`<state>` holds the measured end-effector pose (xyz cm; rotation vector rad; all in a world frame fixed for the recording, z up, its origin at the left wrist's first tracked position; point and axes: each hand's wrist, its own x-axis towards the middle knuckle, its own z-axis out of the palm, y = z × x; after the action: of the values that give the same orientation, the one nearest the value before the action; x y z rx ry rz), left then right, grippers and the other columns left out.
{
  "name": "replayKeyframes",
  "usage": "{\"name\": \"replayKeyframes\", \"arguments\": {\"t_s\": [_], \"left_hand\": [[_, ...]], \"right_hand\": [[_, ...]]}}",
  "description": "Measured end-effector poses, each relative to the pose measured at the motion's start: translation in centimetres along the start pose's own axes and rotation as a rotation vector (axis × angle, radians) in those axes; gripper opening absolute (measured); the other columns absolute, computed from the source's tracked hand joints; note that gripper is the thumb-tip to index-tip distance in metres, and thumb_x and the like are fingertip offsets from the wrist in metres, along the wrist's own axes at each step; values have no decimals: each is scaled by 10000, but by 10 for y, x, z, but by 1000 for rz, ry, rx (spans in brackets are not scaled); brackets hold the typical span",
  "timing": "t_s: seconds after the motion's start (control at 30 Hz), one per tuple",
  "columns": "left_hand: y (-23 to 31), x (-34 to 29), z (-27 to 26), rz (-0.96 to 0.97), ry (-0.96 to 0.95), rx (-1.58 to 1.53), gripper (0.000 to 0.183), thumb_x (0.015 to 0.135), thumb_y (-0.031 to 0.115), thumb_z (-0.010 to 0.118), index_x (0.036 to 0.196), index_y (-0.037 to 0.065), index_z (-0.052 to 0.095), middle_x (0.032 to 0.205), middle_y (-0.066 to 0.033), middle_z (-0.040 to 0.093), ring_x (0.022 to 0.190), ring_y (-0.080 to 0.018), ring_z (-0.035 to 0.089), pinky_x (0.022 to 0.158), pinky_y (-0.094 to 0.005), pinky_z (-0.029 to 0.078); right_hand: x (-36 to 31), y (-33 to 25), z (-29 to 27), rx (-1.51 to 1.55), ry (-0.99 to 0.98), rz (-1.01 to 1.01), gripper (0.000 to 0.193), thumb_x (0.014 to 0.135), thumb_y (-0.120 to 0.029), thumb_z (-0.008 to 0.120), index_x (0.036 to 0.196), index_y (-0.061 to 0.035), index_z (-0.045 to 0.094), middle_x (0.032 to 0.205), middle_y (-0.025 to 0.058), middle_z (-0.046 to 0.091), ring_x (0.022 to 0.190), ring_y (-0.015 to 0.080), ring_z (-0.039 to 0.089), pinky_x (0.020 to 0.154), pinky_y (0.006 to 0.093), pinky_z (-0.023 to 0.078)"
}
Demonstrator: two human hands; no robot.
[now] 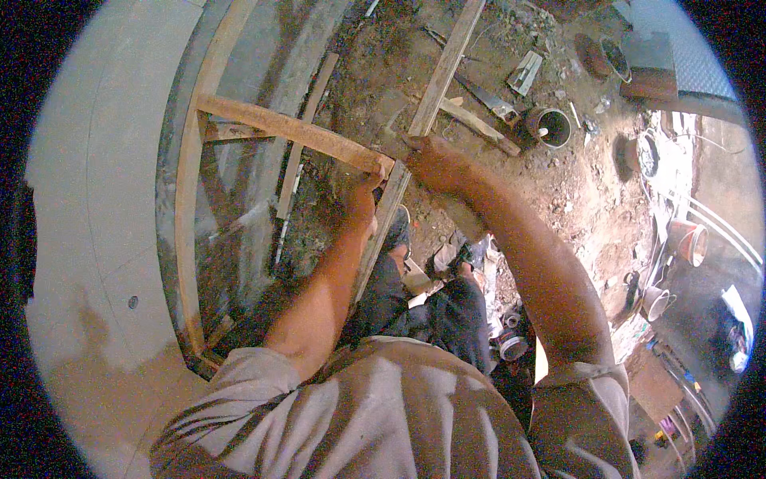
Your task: The person assembles a wooden frame structure on the floor using a hammer and nails. They position wooden planks, secure them with nails, and adjust the frame's alignment. The person also retrieves nails from a bucket and uses a saw to cut a piece of wood.
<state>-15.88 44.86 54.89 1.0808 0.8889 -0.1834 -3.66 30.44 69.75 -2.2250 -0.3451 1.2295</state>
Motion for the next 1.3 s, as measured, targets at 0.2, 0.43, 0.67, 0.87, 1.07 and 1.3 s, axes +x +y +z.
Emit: {"name": "replayKeyframes", "arguments": {"t_s": [0.2,0.43,0.67,0.87,1.07,1.3], "left_hand": [[13,-13,6,14,-12,-62,334,907,278,714,1083,-6,693,975,-39,666,889,-177,591,833,-344,440],[15,-15,5,-27,6,1,356,894,297,737,1113,19,700,978,-36,673,867,-195,622,783,-355,486],[25,-18,5,-185,-83,18,351,927,364,714,1082,49,704,976,-62,692,823,-210,640,762,-390,521],[16,-3,-9,-269,-145,-21,376,929,409,713,1077,64,709,979,-66,694,826,-209,640,769,-385,522],[7,5,-12,-220,-154,-31,428,921,413,727,1131,41,702,1021,-49,699,917,-195,643,832,-368,511],[21,-7,-9,-192,-164,96,445,882,346,781,1172,22,687,1069,-69,708,955,-204,651,866,-357,506]], "right_hand": [[-2,1,5,214,-57,11,547,986,-253,474,1508,-89,449,691,74,599,566,168,626,551,354,533],[-19,6,10,316,15,-14,476,1037,-273,459,1469,-74,474,725,45,563,512,161,574,495,349,501],[-92,35,64,853,456,225,292,1059,-307,457,1179,-46,510,778,49,547,535,153,535,461,341,483],[-125,43,99,1566,437,507,159,1037,-239,470,1021,-82,480,766,36,513,553,142,501,458,317,473],[-85,-12,119,1799,67,533,141,1033,-237,416,992,-108,454,764,29,489,553,118,462,451,275,412],[-82,11,130,1827,-17,575,180,1029,-259,434,1023,-86,484,721,64,502,546,187,491,476,376,469]]}}
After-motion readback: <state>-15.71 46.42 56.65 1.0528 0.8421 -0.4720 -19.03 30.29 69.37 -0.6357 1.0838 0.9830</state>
